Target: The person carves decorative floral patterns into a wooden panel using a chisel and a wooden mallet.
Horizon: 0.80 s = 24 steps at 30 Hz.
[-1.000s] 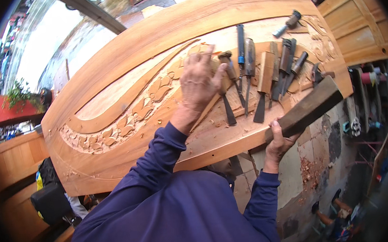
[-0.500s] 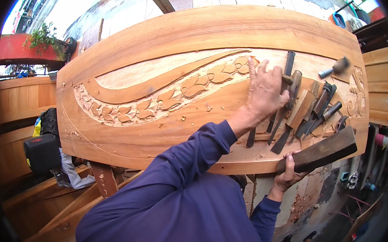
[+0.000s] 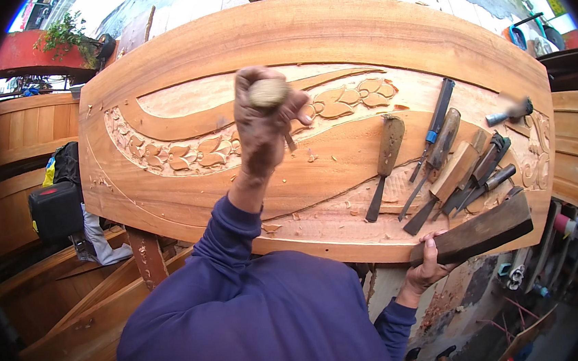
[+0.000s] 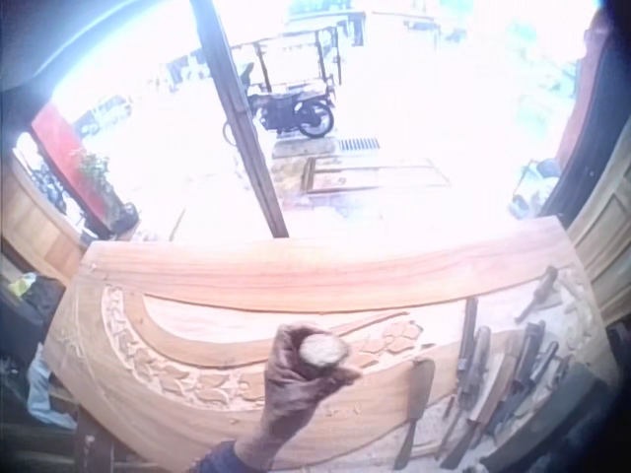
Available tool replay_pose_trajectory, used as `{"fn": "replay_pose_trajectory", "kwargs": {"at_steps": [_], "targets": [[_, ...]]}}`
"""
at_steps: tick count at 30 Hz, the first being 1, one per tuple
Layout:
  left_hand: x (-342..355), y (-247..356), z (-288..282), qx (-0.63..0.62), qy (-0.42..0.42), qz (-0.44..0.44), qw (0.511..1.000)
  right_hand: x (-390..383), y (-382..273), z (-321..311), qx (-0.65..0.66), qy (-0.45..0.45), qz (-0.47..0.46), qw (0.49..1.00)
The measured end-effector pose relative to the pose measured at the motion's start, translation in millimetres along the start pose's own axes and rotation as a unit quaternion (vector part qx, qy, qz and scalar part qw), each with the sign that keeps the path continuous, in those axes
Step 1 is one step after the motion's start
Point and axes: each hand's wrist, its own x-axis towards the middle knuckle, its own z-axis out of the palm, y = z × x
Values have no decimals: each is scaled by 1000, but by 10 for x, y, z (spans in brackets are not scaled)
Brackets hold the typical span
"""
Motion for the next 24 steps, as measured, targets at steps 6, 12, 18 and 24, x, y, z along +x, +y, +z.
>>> {"fn": "replay_pose_trajectory", "kwargs": {"at_steps": [6,12,18,24], "targets": [[-12,-102,-337,-23,44,35,998,8,43,-39,-6,14,-5,1000],[119,-155,-74,-4,29,72,997,25,92,-90,-26,-20,-33,999],[346,-243,26,-6,64,65,996,-4,54,-64,-23,-22,-33,999],[345,-368,-34,-32,81,69,994,-17,74,-78,-20,-16,-36,999]]}}
